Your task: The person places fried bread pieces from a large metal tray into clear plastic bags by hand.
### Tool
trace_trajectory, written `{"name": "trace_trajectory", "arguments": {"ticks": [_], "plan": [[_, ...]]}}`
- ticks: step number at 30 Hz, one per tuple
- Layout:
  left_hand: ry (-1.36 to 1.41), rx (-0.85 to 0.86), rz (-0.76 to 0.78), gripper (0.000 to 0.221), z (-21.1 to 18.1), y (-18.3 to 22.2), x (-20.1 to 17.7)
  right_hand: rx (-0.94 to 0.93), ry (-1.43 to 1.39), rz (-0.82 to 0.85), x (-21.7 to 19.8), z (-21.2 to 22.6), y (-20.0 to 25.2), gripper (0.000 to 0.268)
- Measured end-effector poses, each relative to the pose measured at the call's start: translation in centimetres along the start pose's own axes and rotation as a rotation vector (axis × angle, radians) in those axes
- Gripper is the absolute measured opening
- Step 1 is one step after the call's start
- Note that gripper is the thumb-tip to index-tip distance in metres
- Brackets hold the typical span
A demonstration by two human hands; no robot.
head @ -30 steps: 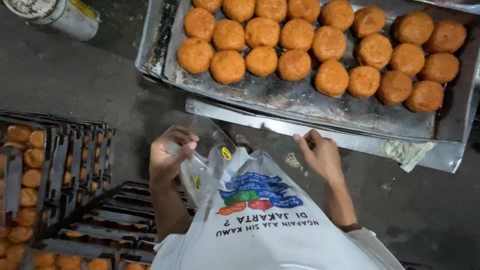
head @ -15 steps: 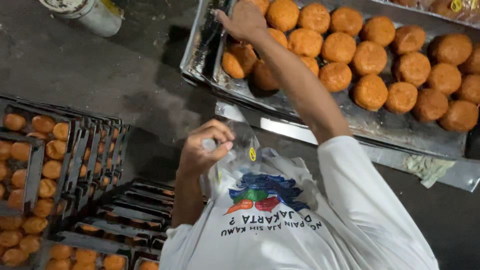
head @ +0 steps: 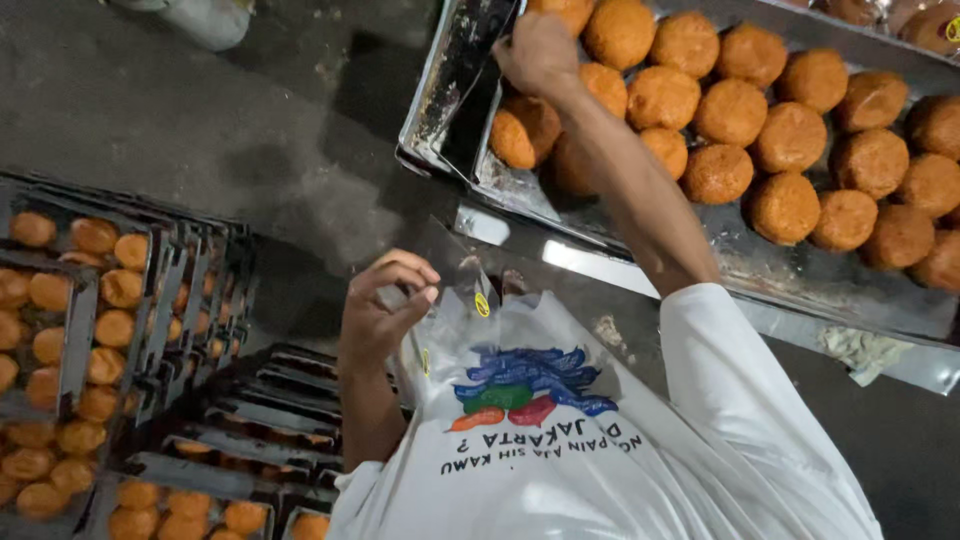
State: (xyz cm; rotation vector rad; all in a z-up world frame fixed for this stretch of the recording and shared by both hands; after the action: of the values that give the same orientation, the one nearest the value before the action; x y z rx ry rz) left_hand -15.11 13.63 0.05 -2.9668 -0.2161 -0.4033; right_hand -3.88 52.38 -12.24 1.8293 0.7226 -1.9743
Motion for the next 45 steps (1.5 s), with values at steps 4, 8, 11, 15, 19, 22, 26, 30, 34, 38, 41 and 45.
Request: {"name": "trace_trajectory", "arguments": {"ticks": [4, 8, 11, 15, 19, 22, 26, 30, 34, 38, 41, 45], "plan": [[-0.025, -0.103, -0.071, 0.011, 1.4, -0.2, -1.8, -0.01, 0.062, 0.062, -0.3, -1.8, 0.0, 0.047], [0.058, -0.141, -0.071, 0.006, 3.1, 0.2, -3.0, 0.098, 0.013, 0.048, 1.3, -5.7, 1.3, 0.042], [0.085, -0.155, -0.044, 0.009, 3.8, -0.5, -3.4, 0.113, 0.08, 0.046, 3.2, -5.2, 3.0, 0.046], [0.12, -0.072, 0.059, 0.01, 2.7, -3.6, -1.4, 0.147, -0.178, 0.508, 3.0, -5.5, 4.0, 0.066], [-0.162, -0.036, 0.138, 0.012, 0.6, -6.3, 1.9, -0.039, -0.023, 0.385, -4.3, -5.5, 6.0, 0.056], [-0.311, 0.014, 0.151, 0.014, -0.9, -7.9, 4.7, -0.148, 0.102, 0.299, -5.2, -3.2, 10.2, 0.066], [-0.463, 0.21, 0.297, 0.014, -3.1, -9.5, 9.8, 0.026, 0.132, 0.306, -3.5, -1.1, 14.0, 0.08], [-0.406, 0.271, 0.497, 0.015, -3.2, -9.7, 13.9, -0.036, -0.297, 0.037, -7.4, -0.4, 17.0, 0.085], [-0.332, 0.173, 0.714, 0.019, -1.2, -9.0, 17.7, -0.068, -0.076, -0.026, -9.1, -1.3, 20.9, 0.064], [-0.286, 0.155, 0.76, 0.022, -0.6, -8.4, 21.1, 0.054, -0.445, 0.051, -8.8, -3.9, 25.0, 0.05], [-0.449, 0.262, 0.715, 0.02, -0.1, -7.9, 23.9, 0.503, -0.679, -0.188, -11.7, -11.5, 30.8, 0.056], [-0.52, 0.305, 0.767, 0.018, 0.7, -6.6, 28.4, 0.532, -1.557, -0.382, -15.2, -17.1, 37.5, 0.064]]}}
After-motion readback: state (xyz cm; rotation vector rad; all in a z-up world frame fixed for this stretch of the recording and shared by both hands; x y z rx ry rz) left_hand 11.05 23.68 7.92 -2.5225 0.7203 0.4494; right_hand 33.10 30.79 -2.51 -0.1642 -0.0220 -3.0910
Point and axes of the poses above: each hand's wrist, its own y-axis away from the middle knuckle, its own x-axis out of the palm, z = x × y, the point moved 10 cm from there along -y, towards the middle knuckle, and after that the axes turned 10 degrees about y, right-handed, at the moved point
